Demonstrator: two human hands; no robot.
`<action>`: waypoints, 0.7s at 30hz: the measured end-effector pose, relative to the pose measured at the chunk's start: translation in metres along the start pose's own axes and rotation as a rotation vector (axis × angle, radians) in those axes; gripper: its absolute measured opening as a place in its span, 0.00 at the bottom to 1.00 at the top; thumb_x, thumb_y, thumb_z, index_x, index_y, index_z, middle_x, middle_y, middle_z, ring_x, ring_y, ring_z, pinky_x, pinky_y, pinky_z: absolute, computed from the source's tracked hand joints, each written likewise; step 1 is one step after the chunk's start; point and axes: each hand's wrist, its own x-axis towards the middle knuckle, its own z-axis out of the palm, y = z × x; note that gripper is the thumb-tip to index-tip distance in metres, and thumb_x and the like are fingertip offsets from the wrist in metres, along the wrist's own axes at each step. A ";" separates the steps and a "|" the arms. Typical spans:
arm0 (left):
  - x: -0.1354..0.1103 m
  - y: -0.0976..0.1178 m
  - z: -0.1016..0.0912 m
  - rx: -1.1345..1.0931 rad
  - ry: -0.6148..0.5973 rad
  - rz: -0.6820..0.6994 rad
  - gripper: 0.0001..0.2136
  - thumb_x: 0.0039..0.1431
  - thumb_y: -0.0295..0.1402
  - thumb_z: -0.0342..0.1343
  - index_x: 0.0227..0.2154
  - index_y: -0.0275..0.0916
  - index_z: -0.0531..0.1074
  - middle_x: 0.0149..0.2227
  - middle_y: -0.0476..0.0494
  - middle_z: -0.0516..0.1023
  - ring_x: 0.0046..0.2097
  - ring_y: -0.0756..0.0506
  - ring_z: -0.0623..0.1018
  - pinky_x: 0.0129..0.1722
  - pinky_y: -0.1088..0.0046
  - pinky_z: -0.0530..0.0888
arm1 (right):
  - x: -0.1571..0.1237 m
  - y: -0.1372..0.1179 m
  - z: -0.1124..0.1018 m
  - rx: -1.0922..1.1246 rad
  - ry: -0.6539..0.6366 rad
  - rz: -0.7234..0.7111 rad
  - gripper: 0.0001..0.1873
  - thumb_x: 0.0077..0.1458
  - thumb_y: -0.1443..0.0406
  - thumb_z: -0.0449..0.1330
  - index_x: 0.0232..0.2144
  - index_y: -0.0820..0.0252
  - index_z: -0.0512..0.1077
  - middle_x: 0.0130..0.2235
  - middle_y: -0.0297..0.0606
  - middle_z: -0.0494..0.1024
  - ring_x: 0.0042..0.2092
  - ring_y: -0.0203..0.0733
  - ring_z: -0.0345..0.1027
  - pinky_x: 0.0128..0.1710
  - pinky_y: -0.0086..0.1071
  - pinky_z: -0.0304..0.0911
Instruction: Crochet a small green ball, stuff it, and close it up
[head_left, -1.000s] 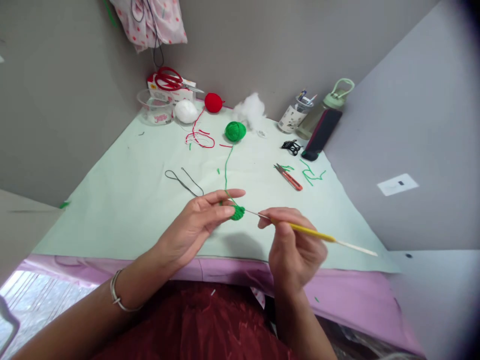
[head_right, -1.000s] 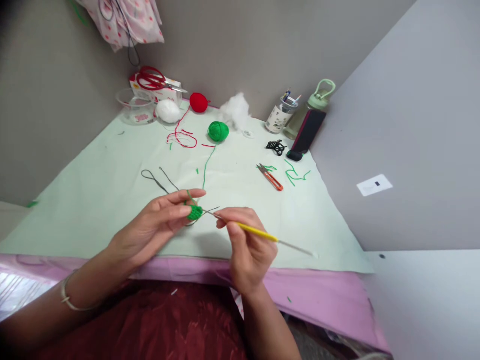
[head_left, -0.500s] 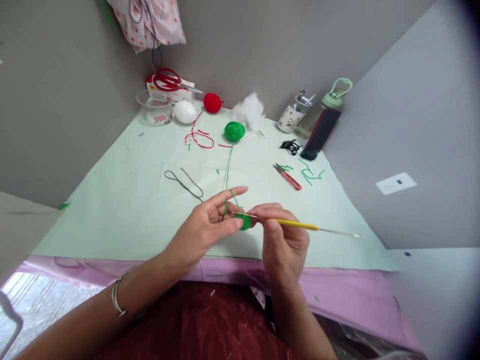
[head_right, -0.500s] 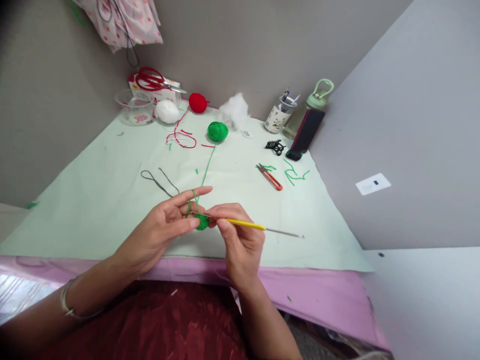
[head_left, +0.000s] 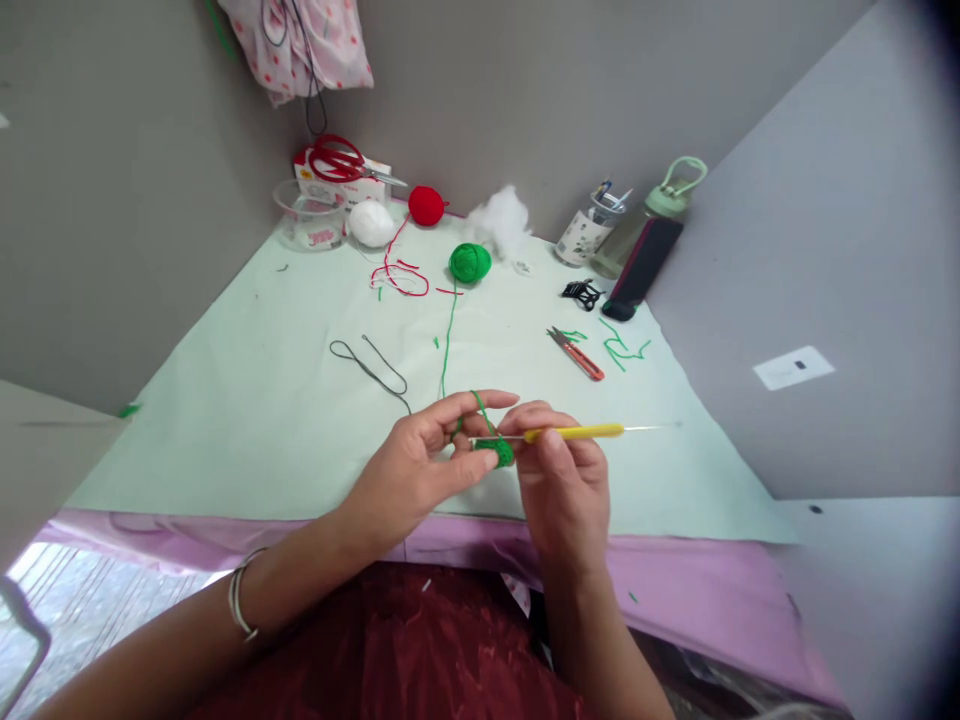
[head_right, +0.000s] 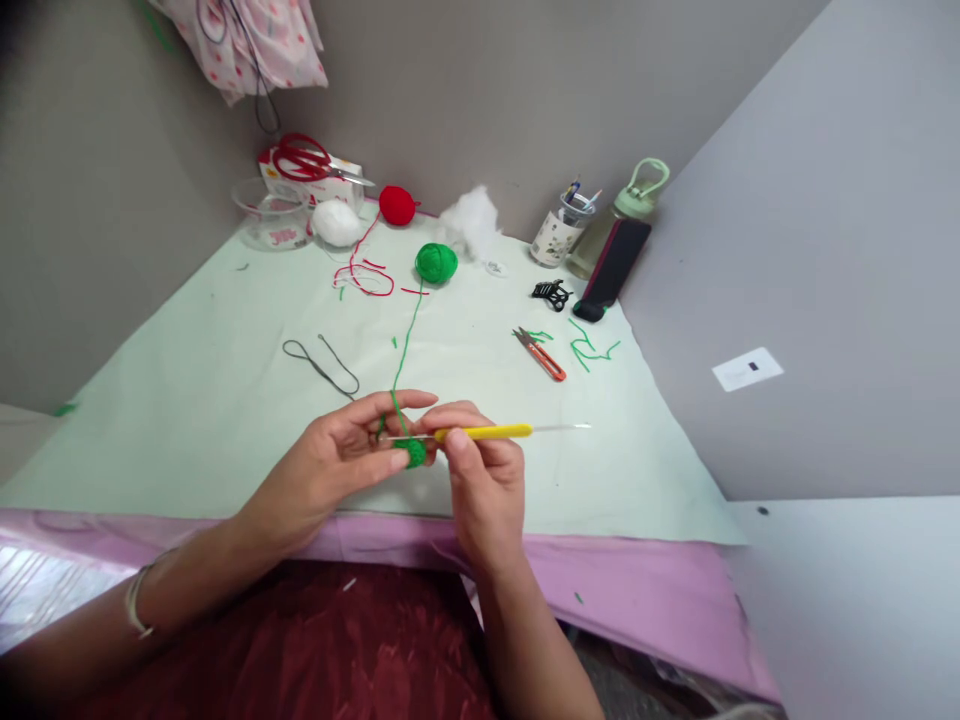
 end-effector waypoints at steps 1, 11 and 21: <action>-0.001 -0.001 0.000 0.046 0.030 0.013 0.20 0.60 0.35 0.67 0.56 0.49 0.79 0.36 0.49 0.73 0.42 0.46 0.73 0.51 0.66 0.69 | -0.001 0.001 0.000 -0.047 0.006 -0.048 0.09 0.65 0.58 0.63 0.37 0.52 0.82 0.36 0.38 0.81 0.37 0.42 0.73 0.34 0.35 0.68; -0.003 0.002 -0.005 0.097 0.100 0.023 0.17 0.61 0.38 0.67 0.54 0.51 0.80 0.41 0.49 0.77 0.44 0.47 0.74 0.48 0.70 0.68 | 0.002 0.001 0.000 0.033 0.070 -0.036 0.10 0.67 0.59 0.61 0.36 0.54 0.79 0.35 0.36 0.83 0.30 0.36 0.70 0.32 0.33 0.68; -0.005 0.006 0.000 0.391 0.221 0.142 0.18 0.61 0.31 0.64 0.53 0.46 0.80 0.32 0.51 0.71 0.37 0.48 0.70 0.49 0.68 0.68 | -0.008 -0.009 -0.004 -0.368 -0.032 -0.293 0.13 0.71 0.68 0.54 0.45 0.51 0.78 0.40 0.37 0.83 0.36 0.40 0.76 0.37 0.39 0.72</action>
